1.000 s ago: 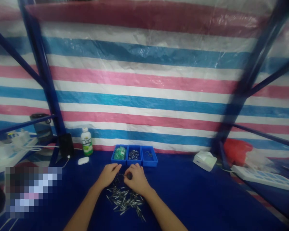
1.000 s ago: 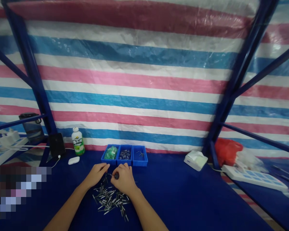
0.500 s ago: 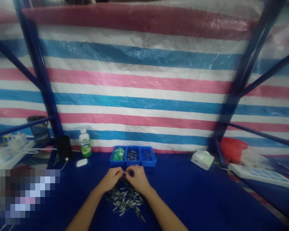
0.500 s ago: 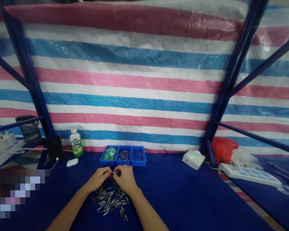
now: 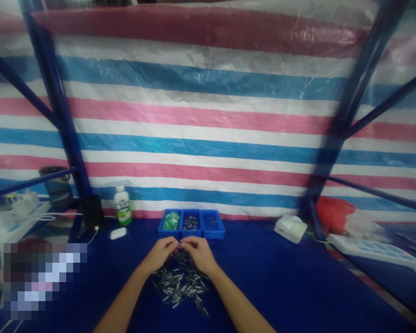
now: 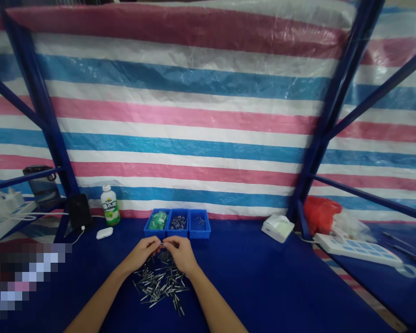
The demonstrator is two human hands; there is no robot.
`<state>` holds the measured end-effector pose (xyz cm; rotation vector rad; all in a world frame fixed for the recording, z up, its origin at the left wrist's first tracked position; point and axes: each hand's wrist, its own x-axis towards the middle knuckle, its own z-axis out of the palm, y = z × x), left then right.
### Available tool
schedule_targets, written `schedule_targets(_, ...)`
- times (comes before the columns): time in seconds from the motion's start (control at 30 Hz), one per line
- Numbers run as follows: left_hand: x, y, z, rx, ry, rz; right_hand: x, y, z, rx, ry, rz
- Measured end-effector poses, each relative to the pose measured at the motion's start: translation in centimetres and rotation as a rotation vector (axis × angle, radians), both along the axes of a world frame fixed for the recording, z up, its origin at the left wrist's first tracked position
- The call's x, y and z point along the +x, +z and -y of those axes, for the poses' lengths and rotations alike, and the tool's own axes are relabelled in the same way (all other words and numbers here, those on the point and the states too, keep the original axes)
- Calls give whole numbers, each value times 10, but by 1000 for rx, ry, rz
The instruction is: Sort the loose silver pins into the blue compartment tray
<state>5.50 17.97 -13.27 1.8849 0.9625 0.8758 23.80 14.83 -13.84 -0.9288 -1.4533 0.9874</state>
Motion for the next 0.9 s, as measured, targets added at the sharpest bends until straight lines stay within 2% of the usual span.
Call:
schedule_targets(0.17,-1,0,-3,-29,7,55,-2,1,-1,-52,-3,-101)
schedule_targets(0.27,-2,-2,-7,-55,23,87,0,3,-2,-24,-60,-50)
schedule_targets(0.33,-3,-4,-10,-50,82,133,2,2,-3,-50,-107,-39)
schedule_targets(0.4,-6,-6,-13,-30,173,194,6,-1,-6,-148,-124,-82)
schedule_targets(0.5,-12,-11,-20,7,314,253,11,-7,-12,-302,-105,-228)
schedule_targets(0.63,-18,-16,-30,31,424,247,15,-9,-18,-366,-125,-392)
schedule_targets(0.73,-19,-15,-31,47,442,177,13,-9,-18,-316,-147,-264)
schedule_targets(0.83,-24,-8,-24,65,405,11,10,-6,-9,-95,-213,41)
schedule_targets(0.9,-31,-3,-18,99,308,-140,6,-3,0,69,-221,261)
